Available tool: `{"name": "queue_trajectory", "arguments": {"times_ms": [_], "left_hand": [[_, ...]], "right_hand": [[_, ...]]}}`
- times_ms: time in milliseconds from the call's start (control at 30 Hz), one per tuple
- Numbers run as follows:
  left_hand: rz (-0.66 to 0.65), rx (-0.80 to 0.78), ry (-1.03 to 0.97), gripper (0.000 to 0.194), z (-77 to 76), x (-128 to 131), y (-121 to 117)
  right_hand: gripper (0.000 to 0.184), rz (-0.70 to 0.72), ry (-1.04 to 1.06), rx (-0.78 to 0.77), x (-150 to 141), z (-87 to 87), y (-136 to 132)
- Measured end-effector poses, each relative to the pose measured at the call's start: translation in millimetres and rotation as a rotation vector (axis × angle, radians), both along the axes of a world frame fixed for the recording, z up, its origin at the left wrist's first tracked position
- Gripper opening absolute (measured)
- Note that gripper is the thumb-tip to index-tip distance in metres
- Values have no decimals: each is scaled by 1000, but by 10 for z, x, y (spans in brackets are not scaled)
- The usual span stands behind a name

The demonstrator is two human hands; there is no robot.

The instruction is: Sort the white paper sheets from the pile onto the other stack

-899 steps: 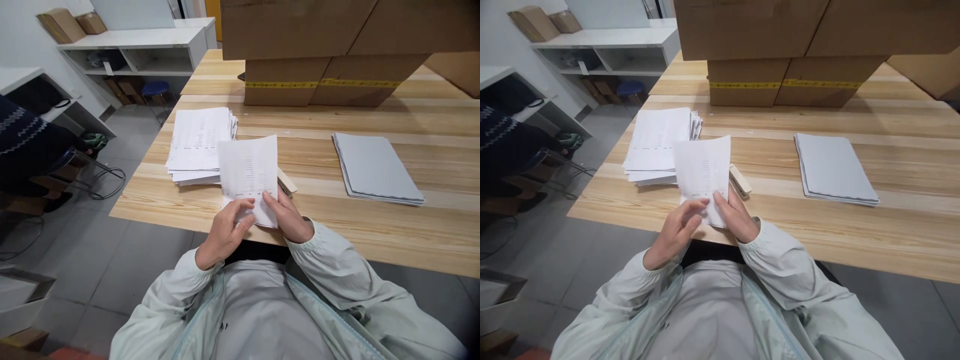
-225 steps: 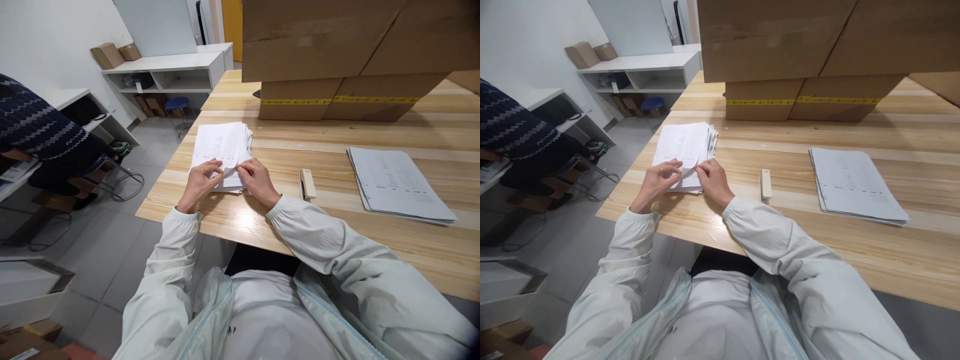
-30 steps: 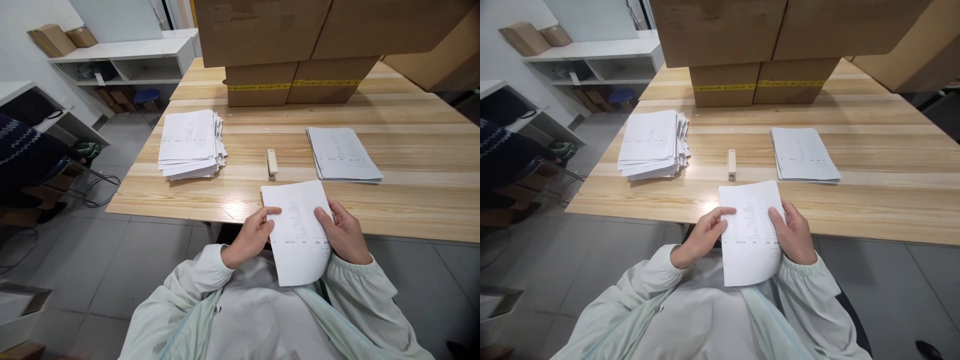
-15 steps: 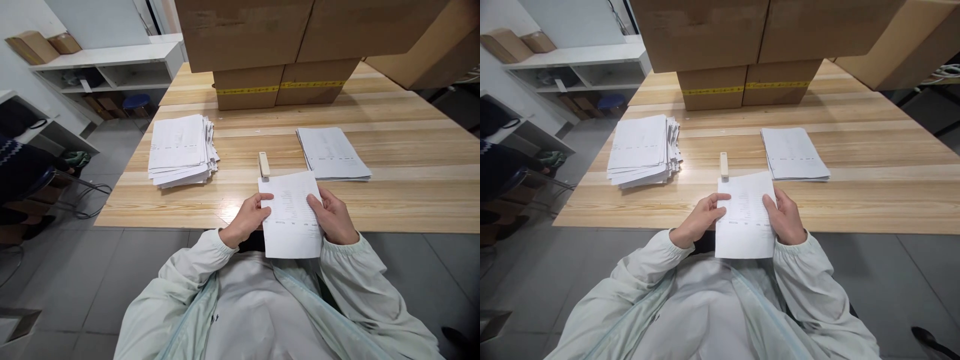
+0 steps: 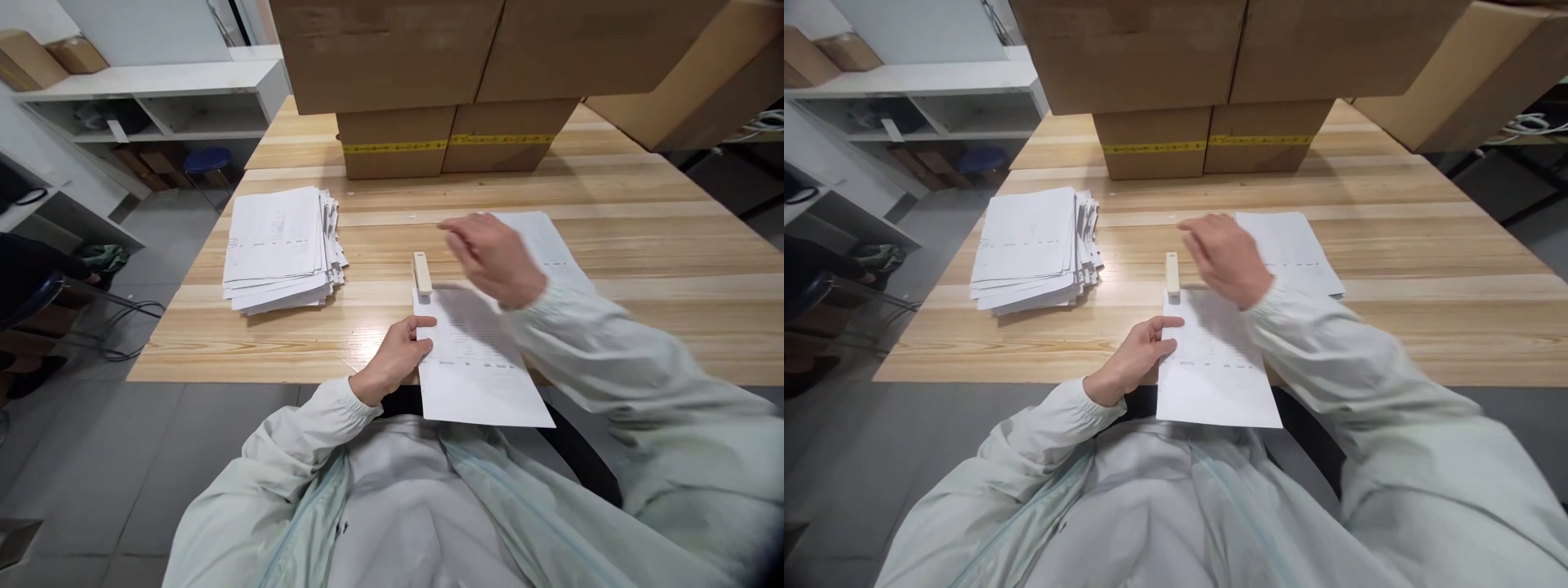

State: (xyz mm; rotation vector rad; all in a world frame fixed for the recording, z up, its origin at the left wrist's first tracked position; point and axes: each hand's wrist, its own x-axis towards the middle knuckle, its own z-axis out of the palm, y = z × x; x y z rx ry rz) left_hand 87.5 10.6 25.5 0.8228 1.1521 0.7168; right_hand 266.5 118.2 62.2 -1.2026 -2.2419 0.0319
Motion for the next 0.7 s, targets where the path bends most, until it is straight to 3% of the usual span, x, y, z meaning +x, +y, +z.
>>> {"name": "queue_trajectory", "arguments": {"times_ms": [133, 233, 333, 433, 533, 633, 700], "left_hand": [[29, -2, -7, 45, -44, 7, 1], [25, 0, -15, 45, -87, 1, 18], [20, 12, -28, 47, -107, 4, 53], [13, 8, -23, 47, -97, 11, 67], [-11, -7, -32, 46, -74, -47, -44], [-18, 99, -35, 35, -63, -246, -350], [31, 249, 34, 27, -67, -430, -610]], "right_hand": [[43, 83, -53, -74, -658, -450, 465], [41, 88, -85, -161, -782, -698, 496], [40, 65, -91, -173, -794, -765, 441], [41, 42, -69, -130, -813, -683, 413], [43, 38, 23, 9, -703, -477, 312], [37, 3, 137, 81, -336, -195, -32], [39, -60, 193, -65, -28, -28, -403]]}}
